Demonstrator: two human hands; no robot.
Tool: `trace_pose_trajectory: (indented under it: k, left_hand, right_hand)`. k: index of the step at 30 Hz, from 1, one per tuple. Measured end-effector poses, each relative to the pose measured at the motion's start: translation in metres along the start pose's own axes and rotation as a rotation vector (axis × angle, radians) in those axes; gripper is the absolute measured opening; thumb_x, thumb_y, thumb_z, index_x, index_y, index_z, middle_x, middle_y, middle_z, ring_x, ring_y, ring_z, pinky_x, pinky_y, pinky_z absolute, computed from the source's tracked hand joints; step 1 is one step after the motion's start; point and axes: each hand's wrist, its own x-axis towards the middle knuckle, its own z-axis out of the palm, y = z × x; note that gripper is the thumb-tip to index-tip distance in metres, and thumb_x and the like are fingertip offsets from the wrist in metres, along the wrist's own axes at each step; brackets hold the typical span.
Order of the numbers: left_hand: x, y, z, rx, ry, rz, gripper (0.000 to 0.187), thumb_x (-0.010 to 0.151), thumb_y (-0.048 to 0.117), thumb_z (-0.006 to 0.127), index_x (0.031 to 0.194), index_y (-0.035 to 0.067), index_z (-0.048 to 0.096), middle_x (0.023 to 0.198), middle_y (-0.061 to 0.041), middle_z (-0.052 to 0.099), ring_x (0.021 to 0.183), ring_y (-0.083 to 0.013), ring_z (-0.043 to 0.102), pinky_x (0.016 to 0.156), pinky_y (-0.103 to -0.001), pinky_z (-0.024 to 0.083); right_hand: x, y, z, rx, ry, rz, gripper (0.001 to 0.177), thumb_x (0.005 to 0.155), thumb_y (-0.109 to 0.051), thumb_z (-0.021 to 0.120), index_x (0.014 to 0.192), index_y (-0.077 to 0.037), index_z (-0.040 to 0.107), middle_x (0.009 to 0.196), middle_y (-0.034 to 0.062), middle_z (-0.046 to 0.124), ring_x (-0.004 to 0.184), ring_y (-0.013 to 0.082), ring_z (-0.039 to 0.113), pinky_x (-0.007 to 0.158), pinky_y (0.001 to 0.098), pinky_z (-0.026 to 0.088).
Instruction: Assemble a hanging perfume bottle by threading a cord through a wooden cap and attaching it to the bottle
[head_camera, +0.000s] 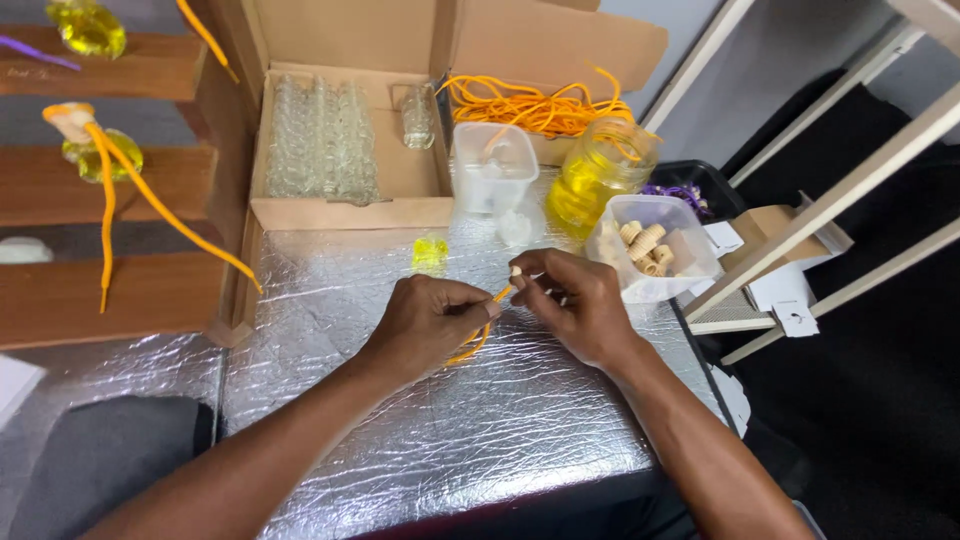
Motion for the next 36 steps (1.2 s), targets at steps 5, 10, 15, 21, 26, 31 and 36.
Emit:
trace_pose_trajectory:
  k: [5, 10, 15, 21, 26, 31, 36]
  left_hand:
    - [-0.005, -0.005, -0.002, -0.004, 0.049, 0.040, 0.014, 0.082, 0.015, 0.070, 0.085, 0.017, 0.084, 0.064, -0.006, 0.076, 0.065, -0.0106, 0.071, 0.062, -0.030, 0.054]
    - [-0.005, -0.007, -0.001, -0.025, 0.035, 0.060, 0.016, 0.082, 0.013, 0.068, 0.088, 0.013, 0.083, 0.067, -0.010, 0.076, 0.066, -0.0159, 0.073, 0.062, -0.032, 0.055]
    - [-0.007, -0.004, -0.004, -0.055, 0.019, 0.073, 0.017, 0.084, 0.011, 0.067, 0.090, 0.012, 0.083, 0.067, -0.011, 0.076, 0.065, -0.0165, 0.073, 0.062, -0.031, 0.055]
    - [-0.007, -0.005, -0.005, -0.051, 0.025, 0.082, 0.017, 0.085, 0.011, 0.067, 0.090, 0.009, 0.082, 0.068, -0.013, 0.076, 0.067, -0.0175, 0.073, 0.063, -0.032, 0.055]
    - [0.000, -0.022, 0.000, -0.034, 0.025, 0.089, 0.014, 0.085, 0.014, 0.070, 0.090, 0.011, 0.082, 0.068, -0.013, 0.076, 0.066, -0.0196, 0.074, 0.062, -0.032, 0.055]
    - [0.001, -0.024, -0.001, 0.002, 0.027, 0.065, 0.015, 0.084, 0.013, 0.069, 0.090, 0.011, 0.083, 0.069, -0.014, 0.076, 0.068, -0.0241, 0.077, 0.063, -0.033, 0.056]
    - [0.002, -0.029, 0.000, -0.002, 0.018, 0.079, 0.017, 0.084, 0.011, 0.067, 0.091, 0.009, 0.082, 0.071, -0.016, 0.076, 0.070, -0.0265, 0.077, 0.064, -0.034, 0.057]
  right_hand:
    - [-0.005, 0.002, 0.010, -0.027, -0.035, -0.053, 0.009, 0.093, -0.006, 0.076, 0.100, -0.001, 0.076, 0.067, 0.0098, 0.071, 0.050, 0.0193, 0.067, 0.045, 0.0256, 0.054]
    - [-0.004, -0.003, 0.012, -0.031, -0.042, -0.020, 0.006, 0.093, -0.004, 0.073, 0.098, -0.002, 0.077, 0.067, 0.0131, 0.071, 0.050, 0.0213, 0.066, 0.047, 0.0297, 0.054]
    - [-0.005, -0.003, 0.014, -0.031, -0.047, -0.008, 0.007, 0.093, -0.002, 0.072, 0.099, -0.001, 0.077, 0.066, 0.0134, 0.071, 0.050, 0.0207, 0.064, 0.047, 0.0307, 0.053]
    - [-0.007, -0.001, 0.013, -0.030, -0.059, 0.013, 0.010, 0.094, -0.001, 0.071, 0.102, -0.003, 0.077, 0.067, 0.0126, 0.071, 0.052, 0.0194, 0.064, 0.051, 0.0307, 0.054]
    - [-0.007, -0.003, 0.011, -0.060, -0.065, -0.006, 0.011, 0.094, 0.001, 0.070, 0.102, -0.003, 0.077, 0.068, 0.0130, 0.072, 0.054, 0.0221, 0.068, 0.053, 0.0313, 0.055]
    - [-0.008, -0.002, 0.012, -0.108, -0.060, -0.033, 0.011, 0.093, -0.001, 0.072, 0.102, -0.003, 0.078, 0.069, 0.0122, 0.073, 0.056, 0.0239, 0.070, 0.054, 0.0312, 0.055]
    - [-0.009, -0.002, 0.012, -0.128, -0.059, -0.038, 0.009, 0.093, -0.003, 0.073, 0.102, -0.004, 0.078, 0.070, 0.0117, 0.073, 0.058, 0.0248, 0.070, 0.057, 0.0321, 0.056]
